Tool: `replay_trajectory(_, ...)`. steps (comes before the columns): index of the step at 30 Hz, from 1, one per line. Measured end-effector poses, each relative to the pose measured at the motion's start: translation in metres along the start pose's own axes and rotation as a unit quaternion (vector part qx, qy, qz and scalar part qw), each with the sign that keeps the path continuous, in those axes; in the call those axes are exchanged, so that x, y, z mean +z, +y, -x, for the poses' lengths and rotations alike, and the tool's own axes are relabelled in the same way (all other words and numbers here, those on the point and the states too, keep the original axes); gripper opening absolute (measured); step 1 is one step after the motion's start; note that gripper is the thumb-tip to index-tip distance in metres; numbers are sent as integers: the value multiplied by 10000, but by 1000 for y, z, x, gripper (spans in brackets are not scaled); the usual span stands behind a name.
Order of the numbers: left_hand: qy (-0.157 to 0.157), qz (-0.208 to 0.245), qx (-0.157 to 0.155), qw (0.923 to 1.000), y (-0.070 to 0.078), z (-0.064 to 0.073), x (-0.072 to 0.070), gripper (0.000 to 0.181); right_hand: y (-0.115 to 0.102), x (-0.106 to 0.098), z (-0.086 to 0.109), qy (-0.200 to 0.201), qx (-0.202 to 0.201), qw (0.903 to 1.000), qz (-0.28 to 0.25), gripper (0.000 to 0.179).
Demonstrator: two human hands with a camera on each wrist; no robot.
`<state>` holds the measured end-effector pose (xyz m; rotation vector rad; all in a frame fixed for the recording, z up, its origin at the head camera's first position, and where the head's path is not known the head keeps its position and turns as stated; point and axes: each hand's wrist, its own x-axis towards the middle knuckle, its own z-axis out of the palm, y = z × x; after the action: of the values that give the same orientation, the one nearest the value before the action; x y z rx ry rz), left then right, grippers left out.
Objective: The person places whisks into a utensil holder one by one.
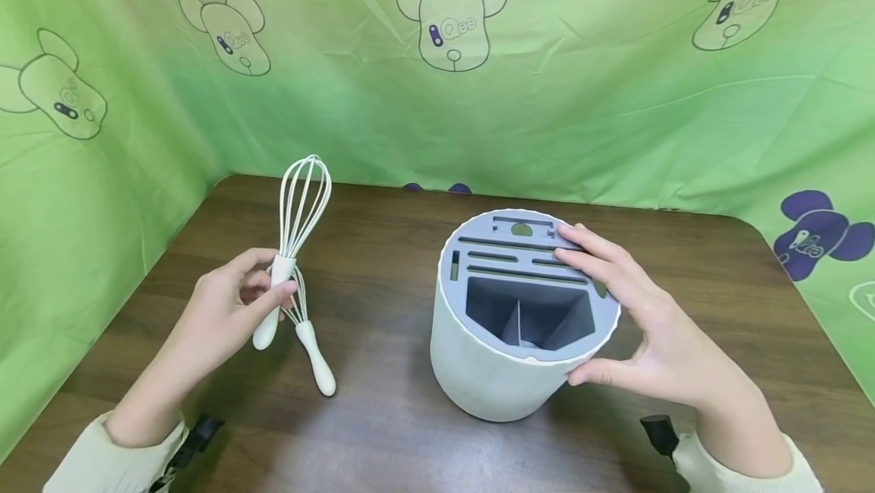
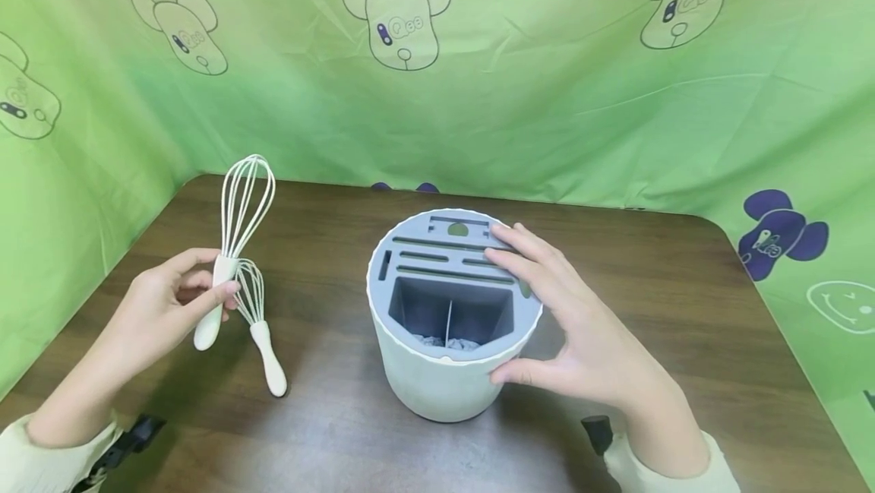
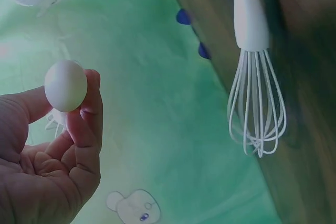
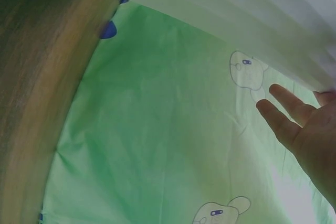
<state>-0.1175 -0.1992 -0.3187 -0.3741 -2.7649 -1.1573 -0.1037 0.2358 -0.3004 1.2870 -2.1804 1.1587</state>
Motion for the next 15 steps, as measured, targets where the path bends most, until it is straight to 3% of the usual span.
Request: replay_trajectory(15, -23, 577, 413, 9975, 26, -7, 11, 32, 2, 0, 3, 15, 5, 10000, 22, 97)
